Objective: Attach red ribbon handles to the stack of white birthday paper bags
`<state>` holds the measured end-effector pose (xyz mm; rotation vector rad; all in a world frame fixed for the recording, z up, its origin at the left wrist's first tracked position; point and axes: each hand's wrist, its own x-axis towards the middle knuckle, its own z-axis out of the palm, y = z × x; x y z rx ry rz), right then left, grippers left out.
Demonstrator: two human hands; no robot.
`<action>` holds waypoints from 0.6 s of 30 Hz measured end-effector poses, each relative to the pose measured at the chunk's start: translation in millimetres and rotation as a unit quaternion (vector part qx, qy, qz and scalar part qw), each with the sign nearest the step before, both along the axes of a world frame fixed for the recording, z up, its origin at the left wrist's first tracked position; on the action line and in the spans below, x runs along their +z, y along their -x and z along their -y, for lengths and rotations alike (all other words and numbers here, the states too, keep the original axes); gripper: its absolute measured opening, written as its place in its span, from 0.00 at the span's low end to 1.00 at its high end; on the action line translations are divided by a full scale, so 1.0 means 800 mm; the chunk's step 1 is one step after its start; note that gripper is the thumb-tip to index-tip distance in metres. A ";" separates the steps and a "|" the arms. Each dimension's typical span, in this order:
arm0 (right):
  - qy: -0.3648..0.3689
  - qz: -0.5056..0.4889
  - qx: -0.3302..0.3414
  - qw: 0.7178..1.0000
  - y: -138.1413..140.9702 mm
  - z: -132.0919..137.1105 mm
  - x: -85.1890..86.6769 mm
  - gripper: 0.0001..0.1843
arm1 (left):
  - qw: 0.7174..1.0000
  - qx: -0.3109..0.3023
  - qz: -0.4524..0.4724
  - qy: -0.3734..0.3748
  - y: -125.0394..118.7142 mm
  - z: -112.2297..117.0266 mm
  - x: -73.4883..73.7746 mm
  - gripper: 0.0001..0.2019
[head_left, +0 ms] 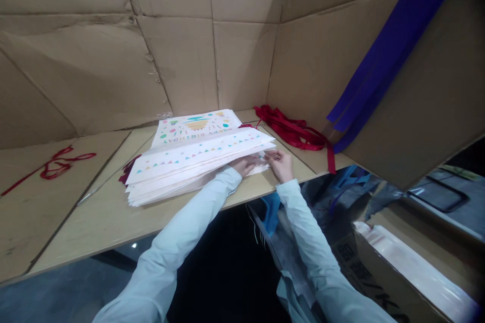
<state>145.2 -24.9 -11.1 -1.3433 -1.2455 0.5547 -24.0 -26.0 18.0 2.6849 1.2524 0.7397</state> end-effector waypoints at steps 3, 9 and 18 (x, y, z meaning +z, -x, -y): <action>0.013 0.012 -0.005 1.000 -0.001 0.000 0.002 0.20 | 1.000 0.015 -0.012 -0.020 0.001 0.008 0.009 0.15; 0.041 0.038 0.002 0.998 -0.003 0.003 0.005 0.18 | 0.996 0.038 -0.006 -0.078 0.001 0.013 0.013 0.19; -0.013 -0.090 0.078 0.993 0.002 -0.005 -0.003 0.16 | 0.999 -0.006 0.040 -0.015 -0.002 -0.004 -0.004 0.19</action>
